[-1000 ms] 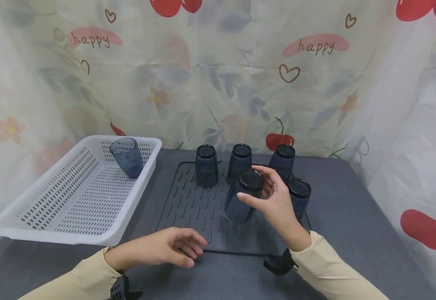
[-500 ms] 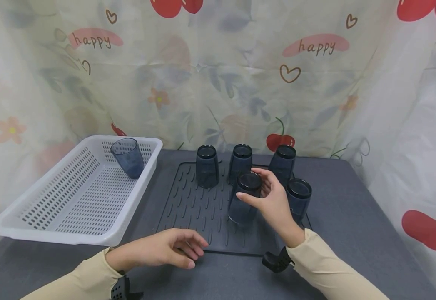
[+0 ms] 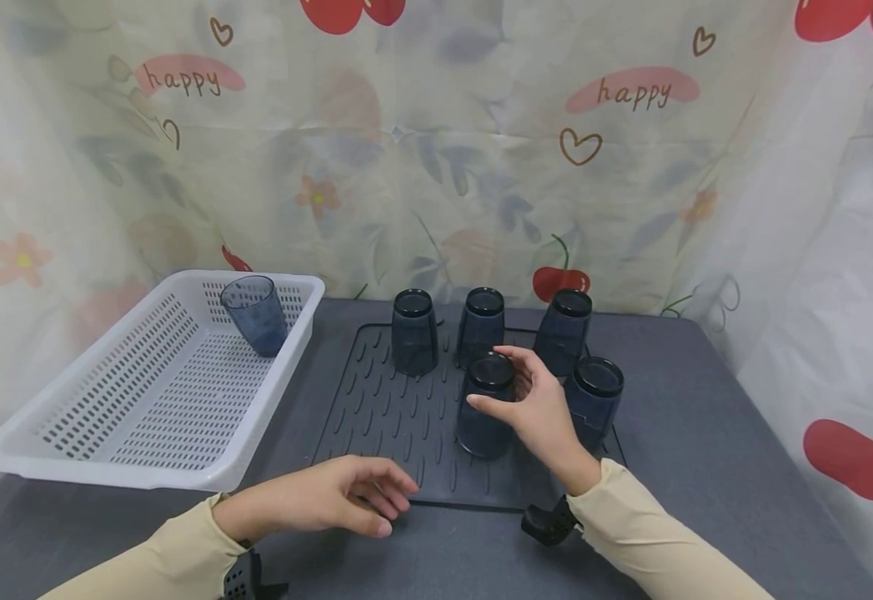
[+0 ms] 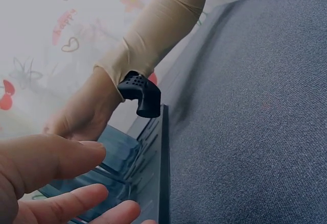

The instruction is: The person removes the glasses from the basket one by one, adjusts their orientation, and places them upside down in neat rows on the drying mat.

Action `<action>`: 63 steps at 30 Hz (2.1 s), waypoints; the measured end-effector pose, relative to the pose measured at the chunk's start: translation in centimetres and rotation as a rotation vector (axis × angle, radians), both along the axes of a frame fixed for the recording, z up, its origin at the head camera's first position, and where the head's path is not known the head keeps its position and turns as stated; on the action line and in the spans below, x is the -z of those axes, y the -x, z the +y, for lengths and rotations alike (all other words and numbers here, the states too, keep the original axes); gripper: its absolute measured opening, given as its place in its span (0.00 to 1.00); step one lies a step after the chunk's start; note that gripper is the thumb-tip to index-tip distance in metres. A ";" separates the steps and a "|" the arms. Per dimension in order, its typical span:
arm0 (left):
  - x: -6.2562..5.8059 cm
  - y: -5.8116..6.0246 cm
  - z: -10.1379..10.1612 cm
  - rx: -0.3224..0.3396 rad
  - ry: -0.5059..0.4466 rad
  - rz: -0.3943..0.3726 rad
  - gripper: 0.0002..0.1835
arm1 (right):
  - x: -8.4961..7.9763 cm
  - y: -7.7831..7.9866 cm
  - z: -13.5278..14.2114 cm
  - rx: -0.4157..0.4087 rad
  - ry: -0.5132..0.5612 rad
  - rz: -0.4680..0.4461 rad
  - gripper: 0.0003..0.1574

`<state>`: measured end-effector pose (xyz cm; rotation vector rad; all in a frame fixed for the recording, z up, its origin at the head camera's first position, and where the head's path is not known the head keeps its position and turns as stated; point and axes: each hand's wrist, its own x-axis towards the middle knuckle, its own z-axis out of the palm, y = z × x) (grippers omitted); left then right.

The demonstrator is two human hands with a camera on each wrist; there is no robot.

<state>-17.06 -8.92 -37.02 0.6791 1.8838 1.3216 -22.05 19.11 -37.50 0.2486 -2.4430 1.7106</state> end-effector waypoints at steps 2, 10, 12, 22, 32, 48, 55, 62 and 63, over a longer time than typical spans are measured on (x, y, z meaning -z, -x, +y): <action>0.0 0.0 0.0 0.000 0.000 0.000 0.21 | 0.1 0.0 0.0 0.002 -0.010 -0.001 0.47; -0.1 0.1 0.1 -0.004 0.004 -0.016 0.21 | 0.4 0.0 0.1 0.002 -0.024 0.002 0.47; 0.0 0.1 0.1 -0.003 0.004 -0.016 0.21 | 0.4 0.0 0.1 0.003 -0.029 0.002 0.47; 0.0 0.1 0.1 0.003 0.002 -0.010 0.20 | 0.6 -0.2 -0.1 0.004 -0.029 0.009 0.48; 0.0 0.0 0.2 0.006 0.003 0.019 0.21 | 0.8 -0.2 -0.2 0.000 -0.049 0.018 0.48; 0.2 0.0 0.3 0.024 -0.003 0.005 0.20 | 1.2 0.1 0.4 -0.059 -0.055 -0.010 0.49; -0.5 0.2 0.2 0.044 -0.005 0.046 0.21 | 1.1 0.0 0.5 -0.078 -0.043 -0.011 0.49; -2.3 0.4 -0.3 0.048 0.050 0.128 0.21 | 1.2 0.0 0.4 -0.077 -0.051 -0.008 0.47; -2.5 0.4 -0.4 0.041 0.056 0.137 0.21 | 1.2 0.0 0.4 -0.076 -0.054 -0.007 0.47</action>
